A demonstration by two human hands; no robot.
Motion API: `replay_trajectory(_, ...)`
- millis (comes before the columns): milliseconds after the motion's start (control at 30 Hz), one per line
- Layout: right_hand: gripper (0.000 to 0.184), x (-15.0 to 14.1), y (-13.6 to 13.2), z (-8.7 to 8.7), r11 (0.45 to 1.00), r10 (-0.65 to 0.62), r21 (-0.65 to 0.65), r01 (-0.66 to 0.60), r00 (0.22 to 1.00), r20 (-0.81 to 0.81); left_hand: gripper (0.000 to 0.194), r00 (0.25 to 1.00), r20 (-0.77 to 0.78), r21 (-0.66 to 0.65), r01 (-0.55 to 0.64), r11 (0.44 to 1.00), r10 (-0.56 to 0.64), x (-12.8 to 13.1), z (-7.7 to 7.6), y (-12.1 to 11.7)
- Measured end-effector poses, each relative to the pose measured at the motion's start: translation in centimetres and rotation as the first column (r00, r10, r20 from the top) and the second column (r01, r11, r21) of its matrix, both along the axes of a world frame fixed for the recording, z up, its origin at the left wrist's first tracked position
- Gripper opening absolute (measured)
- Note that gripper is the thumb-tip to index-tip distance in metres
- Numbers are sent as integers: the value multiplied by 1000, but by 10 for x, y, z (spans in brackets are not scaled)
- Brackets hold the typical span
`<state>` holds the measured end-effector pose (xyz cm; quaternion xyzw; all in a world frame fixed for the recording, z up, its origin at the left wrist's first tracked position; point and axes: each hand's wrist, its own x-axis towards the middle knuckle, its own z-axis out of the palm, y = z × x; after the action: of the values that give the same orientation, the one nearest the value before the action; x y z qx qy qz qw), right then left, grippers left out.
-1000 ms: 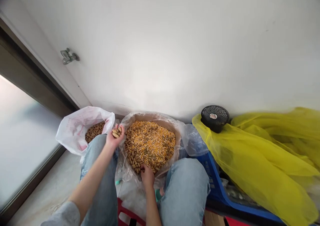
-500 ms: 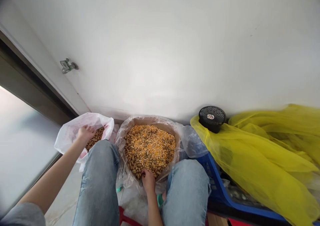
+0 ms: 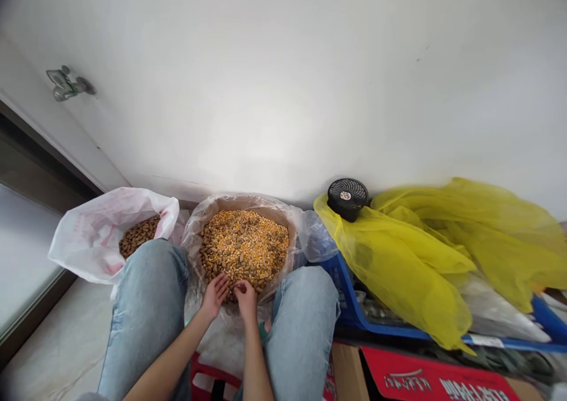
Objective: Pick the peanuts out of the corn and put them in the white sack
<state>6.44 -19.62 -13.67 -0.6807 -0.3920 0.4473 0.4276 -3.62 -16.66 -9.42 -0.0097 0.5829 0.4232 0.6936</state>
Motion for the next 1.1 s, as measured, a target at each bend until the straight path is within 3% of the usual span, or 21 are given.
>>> replay_trajectory(100, 12, -1, 3, 16, 999, 32, 30, -28, 991, -131, 14, 994, 104, 5, -13, 1000, 12, 2, -15, -8)
replay_trajectory(233, 20, -4, 5, 35, 982, 183, 75, -171, 956, -228, 16, 964, 265, 95, -52, 994, 25, 3, -10, -1)
replay_trajectory(400, 29, -5, 6, 43, 998, 68, 11, -68, 963, -260, 16, 939, 312, 0, -154, 988, 146, 1, -15, -2)
replay_trajectory(533, 34, -4, 6, 44, 979, 194, 6, -202, 934, -301, 15, 936, 305, -5, -184, 983, 177, 1, -24, -5)
replay_trajectory(600, 35, 1, 6, 40, 991, 127, -9, -132, 971, -200, 15, 932, 318, -11, -181, 983, 175, 0, -25, -5)
replay_trajectory(700, 32, 12, 4, 27, 999, -42, 3, 42, 985, 164, 15, 923, 343, -21, -176, 984, 172, -1, -25, -4)
replay_trajectory(767, 35, 17, 1, 18, 998, 34, -60, -12, 926, 375, 15, 922, 343, -18, -187, 982, 182, -1, -24, -3)
replay_trajectory(867, 40, 14, -4, 9, 969, 214, -221, -108, 815, 539, 15, 921, 337, -20, -198, 980, 193, -1, -24, -3)
replay_trajectory(967, 36, 7, -6, 8, 952, 256, -294, -86, 751, 609, 14, 919, 343, -16, -204, 979, 197, -1, -25, -4)
replay_trajectory(1100, 27, 4, -4, 9, 939, 301, -326, -112, 724, 620, 14, 923, 339, -4, -195, 981, 185, 0, -26, -4)
